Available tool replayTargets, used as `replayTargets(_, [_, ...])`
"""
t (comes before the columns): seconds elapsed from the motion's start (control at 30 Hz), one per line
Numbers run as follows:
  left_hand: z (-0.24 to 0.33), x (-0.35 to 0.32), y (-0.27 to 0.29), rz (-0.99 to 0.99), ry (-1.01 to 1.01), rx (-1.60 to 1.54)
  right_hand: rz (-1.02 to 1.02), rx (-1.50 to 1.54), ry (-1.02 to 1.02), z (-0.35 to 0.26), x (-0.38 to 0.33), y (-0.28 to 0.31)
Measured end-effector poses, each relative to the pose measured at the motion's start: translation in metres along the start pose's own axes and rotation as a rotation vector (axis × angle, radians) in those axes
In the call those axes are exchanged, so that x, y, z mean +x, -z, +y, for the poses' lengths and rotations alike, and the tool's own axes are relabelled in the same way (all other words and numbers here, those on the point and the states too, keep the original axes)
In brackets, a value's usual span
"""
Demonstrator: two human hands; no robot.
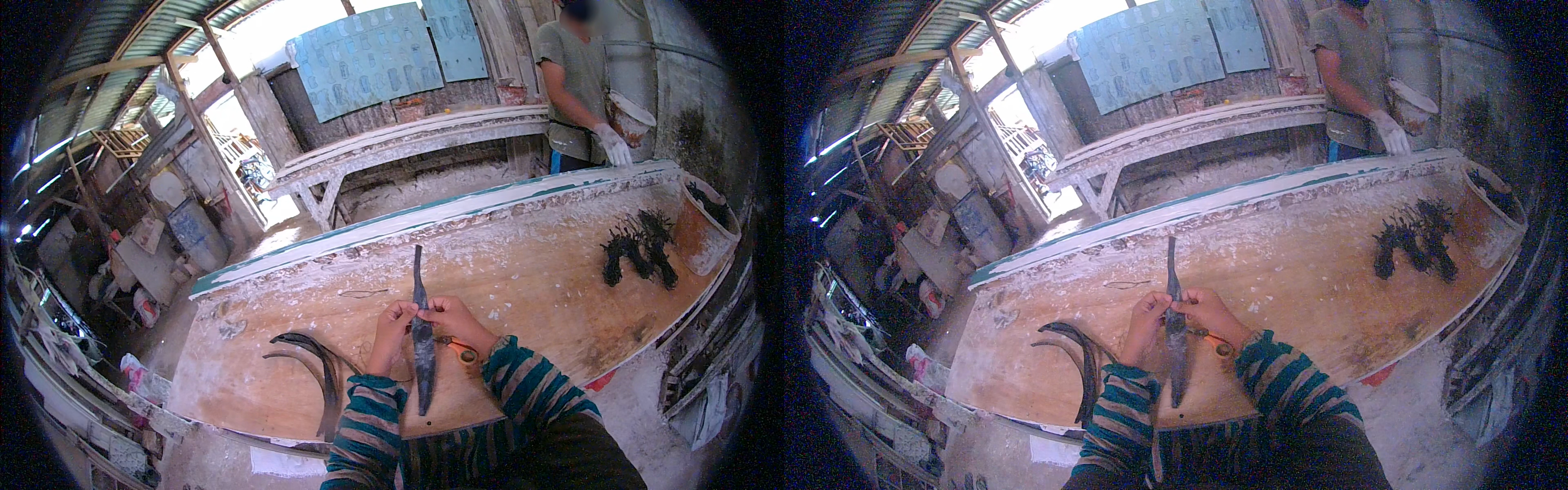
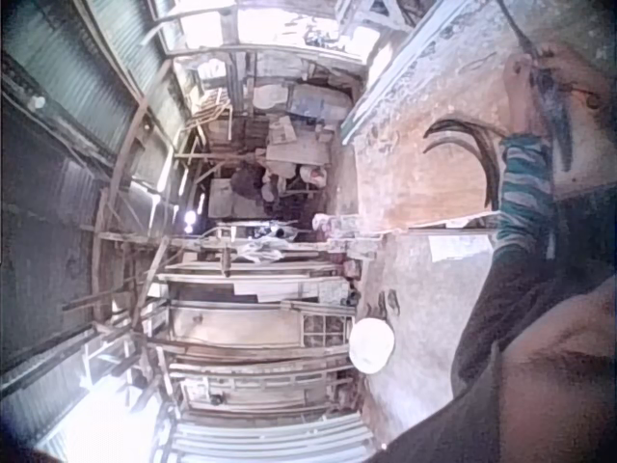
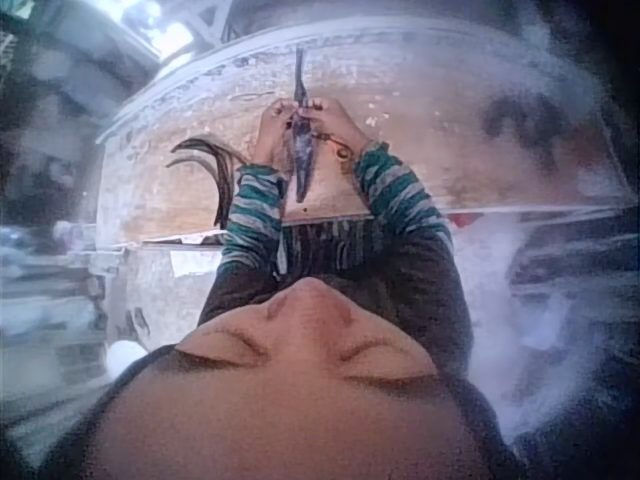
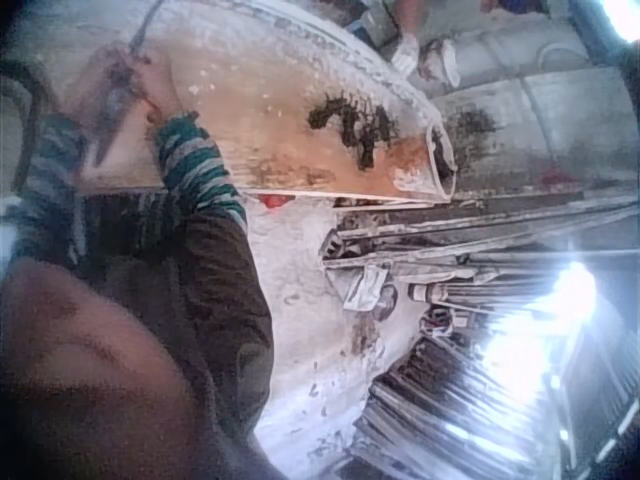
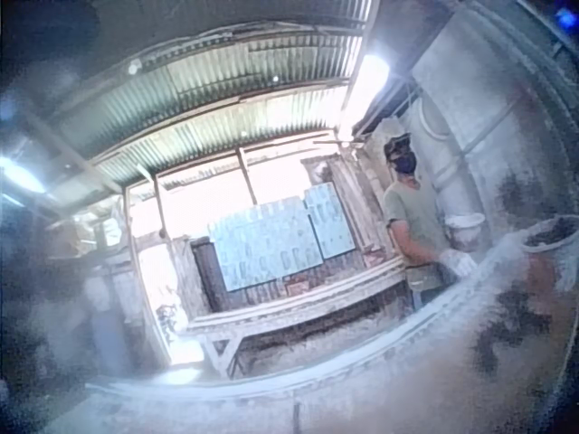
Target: The person uses orange-handled scissors to cut a bundle of black cords into shorter pieces on a wooden workbench. The person gathers the cut pieces and sets them aside. A coworker in the background applies a white substance to a long curved object.
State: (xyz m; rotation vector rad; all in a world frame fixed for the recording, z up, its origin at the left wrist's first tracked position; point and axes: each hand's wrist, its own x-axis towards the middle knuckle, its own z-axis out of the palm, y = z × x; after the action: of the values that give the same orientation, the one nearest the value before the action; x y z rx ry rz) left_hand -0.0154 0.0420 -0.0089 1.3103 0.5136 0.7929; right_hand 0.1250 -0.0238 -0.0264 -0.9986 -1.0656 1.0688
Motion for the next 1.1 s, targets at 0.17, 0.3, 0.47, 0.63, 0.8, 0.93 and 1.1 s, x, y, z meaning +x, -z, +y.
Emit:
replayTargets(0.17, [-0.003, 0.003, 0.003, 0.031, 0.001, -0.009, 0.013, 0.044, -0.044, -0.009, -0.002, -0.002])
replayTargets(0.3, [-0.005, 0.002, 0.003, 0.041, -0.037, -0.053, 0.049, 0.146, -0.045, -0.014, -0.005, -0.006])
replayTargets(0.47, [-0.004, 0.003, 0.007, 0.037, -0.019, -0.047, 0.067, 0.117, -0.017, -0.015, -0.005, -0.002])
replayTargets(0.63, [0.001, 0.001, 0.001, 0.035, 0.02, -0.039, 0.111, 0.111, -0.018, -0.013, -0.003, -0.001])
replayTargets(0.8, [-0.003, 0.001, 0.004, -0.068, 0.021, 0.088, 0.149, 0.078, 0.035, -0.025, -0.006, -0.003])
replayTargets(0.93, [-0.002, 0.002, -0.003, -0.051, 0.055, 0.039, 0.117, -0.005, 0.066, -0.003, 0.004, 0.01])
replayTargets(1.1, [-0.003, 0.003, -0.002, 0.03, 0.034, 0.037, 0.048, 0.016, 0.033, 0.001, 0.005, 0.004])
